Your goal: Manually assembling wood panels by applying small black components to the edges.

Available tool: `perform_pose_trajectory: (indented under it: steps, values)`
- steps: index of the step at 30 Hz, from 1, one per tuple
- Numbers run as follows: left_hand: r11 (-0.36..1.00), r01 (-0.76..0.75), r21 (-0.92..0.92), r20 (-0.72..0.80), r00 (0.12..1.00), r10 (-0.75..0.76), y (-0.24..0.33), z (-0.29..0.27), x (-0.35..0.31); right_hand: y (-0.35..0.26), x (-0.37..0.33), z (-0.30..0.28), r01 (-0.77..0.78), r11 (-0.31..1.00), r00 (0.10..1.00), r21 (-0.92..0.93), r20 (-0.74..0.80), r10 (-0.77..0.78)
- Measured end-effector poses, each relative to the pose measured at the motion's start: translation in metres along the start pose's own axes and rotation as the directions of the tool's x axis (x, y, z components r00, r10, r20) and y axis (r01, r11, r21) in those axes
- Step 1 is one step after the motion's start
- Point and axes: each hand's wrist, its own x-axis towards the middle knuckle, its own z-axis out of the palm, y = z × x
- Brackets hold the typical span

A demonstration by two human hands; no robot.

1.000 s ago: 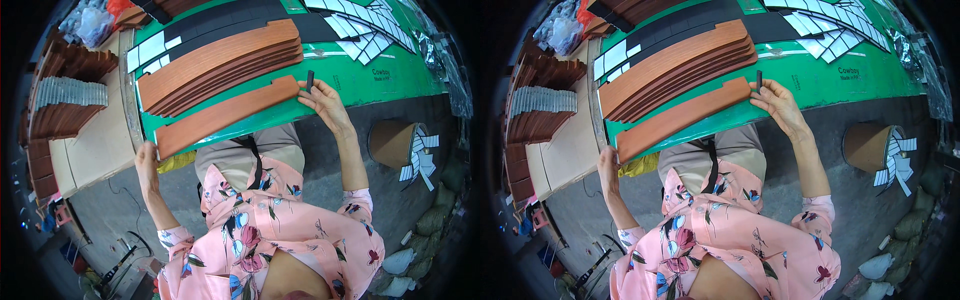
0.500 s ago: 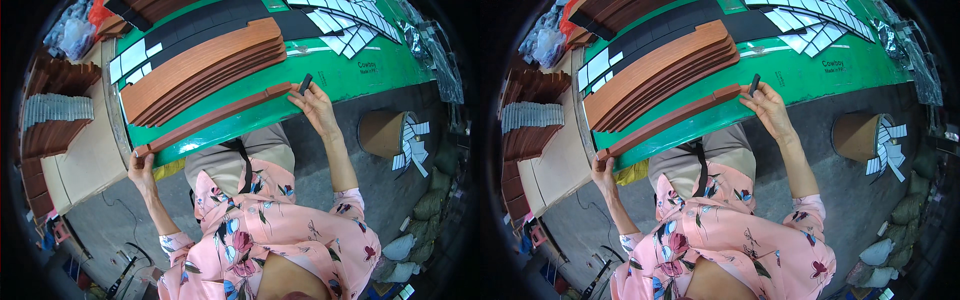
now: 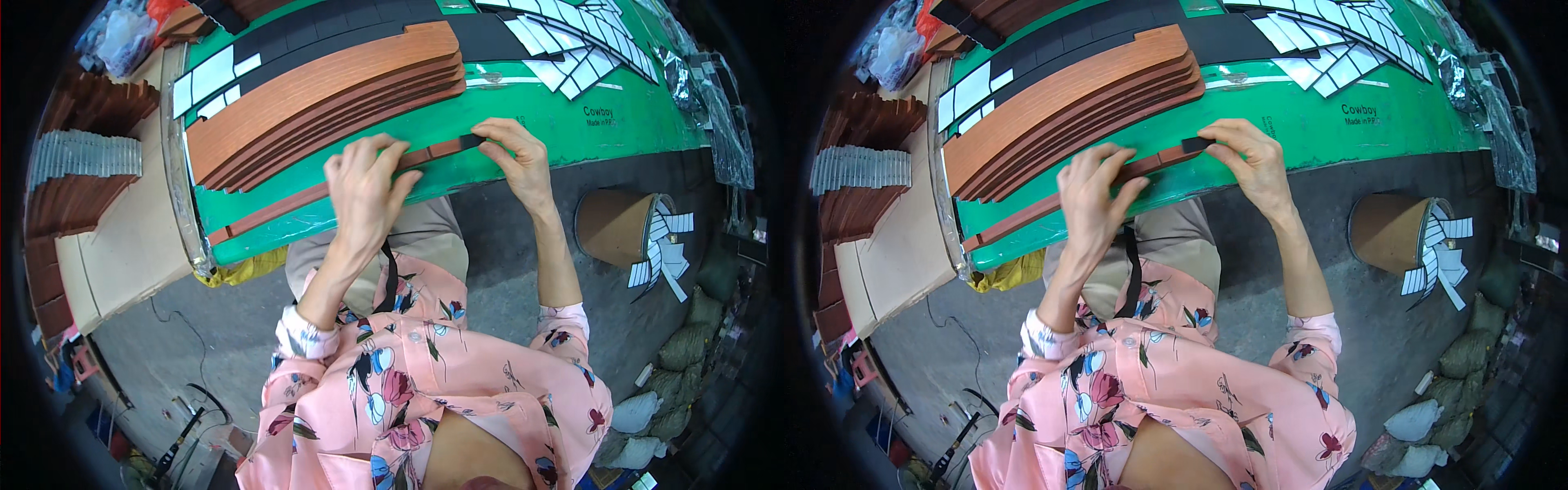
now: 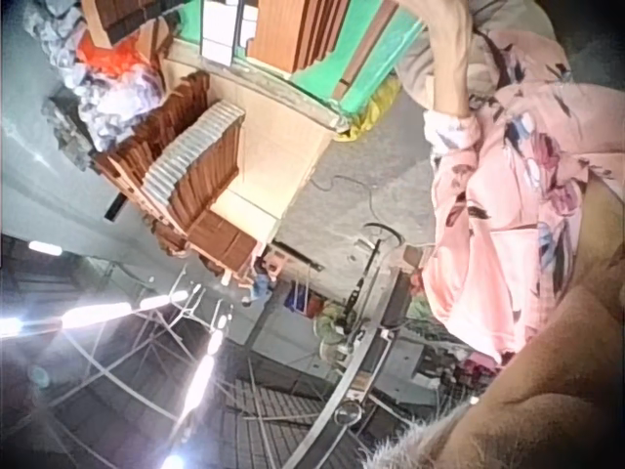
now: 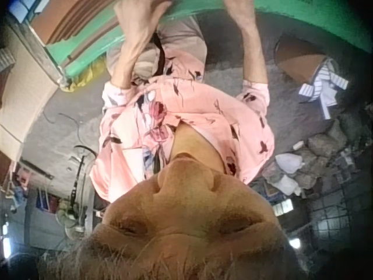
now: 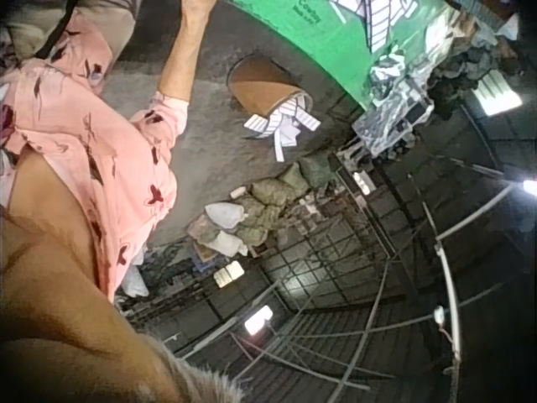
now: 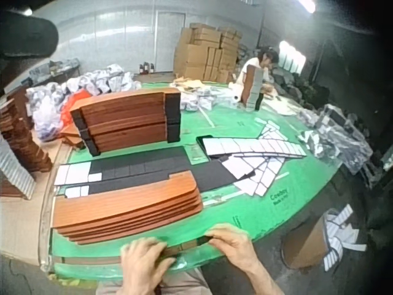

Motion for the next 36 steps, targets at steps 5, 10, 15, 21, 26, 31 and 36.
perform_pose_trajectory:
  steps: [5,10,15,21,26,31,36]
  values:
    - [0.996,0.091,0.015,0.072,0.993,-0.092,0.004,0.027,0.012,0.002,0.003,0.000,0.175,0.966,0.984,-0.189,0.073,-0.164]
    - [0.992,0.125,0.015,0.089,0.988,-0.126,0.008,0.028,0.015,0.007,0.006,0.002,0.278,0.911,0.959,-0.304,0.043,-0.279]
    - [0.993,0.114,0.014,0.074,0.991,-0.114,0.008,0.029,0.015,0.007,0.008,0.007,0.292,0.907,0.956,-0.304,0.055,-0.290]
    - [0.995,0.099,0.017,0.058,0.993,-0.100,0.007,0.030,0.016,0.005,0.010,0.009,0.296,0.903,0.955,-0.311,0.070,-0.289]
    - [0.995,0.097,0.003,0.043,0.994,-0.097,0.007,0.030,0.017,0.007,0.012,0.010,0.301,0.899,0.953,-0.317,0.075,-0.293]
    - [0.995,0.098,-0.020,0.026,0.995,-0.098,0.007,0.030,0.016,0.005,0.012,0.010,0.295,0.902,0.955,-0.317,0.084,-0.283]
    - [0.995,0.099,0.013,0.053,0.994,-0.100,0.009,0.029,0.014,0.006,0.009,0.011,0.295,0.903,0.955,-0.313,0.079,-0.285]
